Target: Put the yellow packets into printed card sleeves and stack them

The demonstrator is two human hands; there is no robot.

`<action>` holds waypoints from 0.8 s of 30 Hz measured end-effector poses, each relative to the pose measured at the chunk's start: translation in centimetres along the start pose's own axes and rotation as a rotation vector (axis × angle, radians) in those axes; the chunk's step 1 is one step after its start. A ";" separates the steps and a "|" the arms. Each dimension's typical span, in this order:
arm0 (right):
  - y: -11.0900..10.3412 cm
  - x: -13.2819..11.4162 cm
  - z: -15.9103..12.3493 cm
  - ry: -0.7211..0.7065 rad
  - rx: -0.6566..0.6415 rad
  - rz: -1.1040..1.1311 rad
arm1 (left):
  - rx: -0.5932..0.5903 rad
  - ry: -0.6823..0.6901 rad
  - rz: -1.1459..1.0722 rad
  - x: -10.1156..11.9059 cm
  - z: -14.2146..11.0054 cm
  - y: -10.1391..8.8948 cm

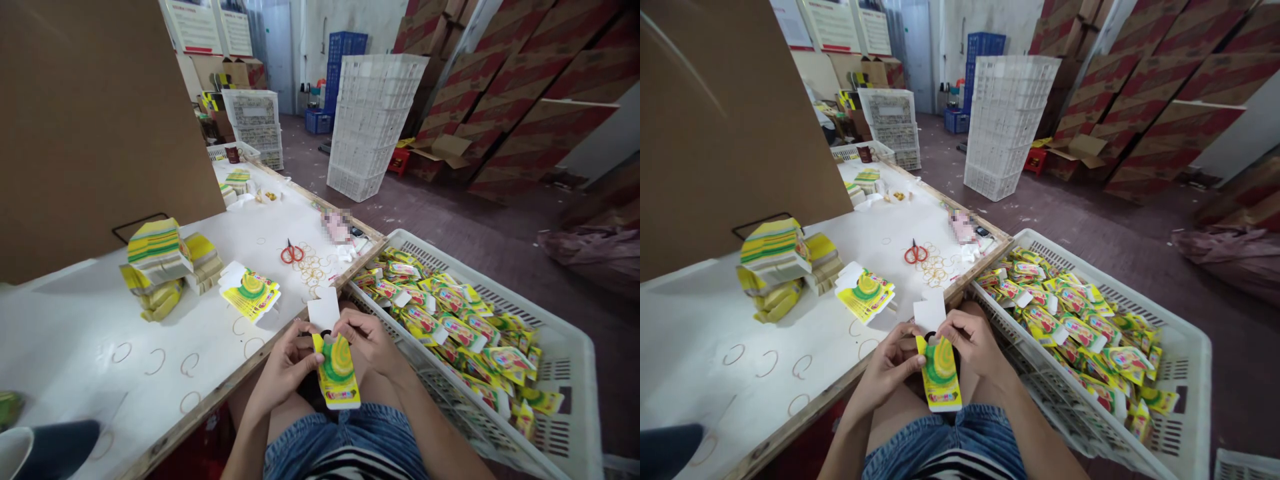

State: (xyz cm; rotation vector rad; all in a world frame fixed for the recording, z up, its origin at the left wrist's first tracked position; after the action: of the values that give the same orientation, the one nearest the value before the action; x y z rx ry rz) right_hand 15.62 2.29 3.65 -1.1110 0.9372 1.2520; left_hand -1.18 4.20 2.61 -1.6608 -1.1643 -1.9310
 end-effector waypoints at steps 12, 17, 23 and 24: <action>-0.5 0.0 0.3 -0.038 0.080 -0.009 | 0.202 0.057 0.242 0.0 0.6 -0.4; 0.1 0.9 0.0 0.212 0.005 -0.042 | 0.242 0.057 0.312 -0.3 0.6 -0.4; 0.0 1.7 0.2 0.228 -0.010 -0.059 | 0.199 0.052 0.315 0.0 0.4 -0.3; 0.0 1.5 0.2 0.232 -0.035 -0.026 | 0.201 0.050 0.318 0.0 0.4 -0.3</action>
State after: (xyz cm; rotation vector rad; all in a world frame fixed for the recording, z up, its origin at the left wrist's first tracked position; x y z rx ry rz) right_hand 15.76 2.87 2.20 -1.3126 1.0738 1.1382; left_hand -1.11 4.66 2.54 -1.5718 -0.9712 -1.5960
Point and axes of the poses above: each hand's wrist, its own z-axis towards the middle knuckle, its own y-axis out of the palm, x = y × z, the point moved 3 cm from there along z, towards the middle knuckle
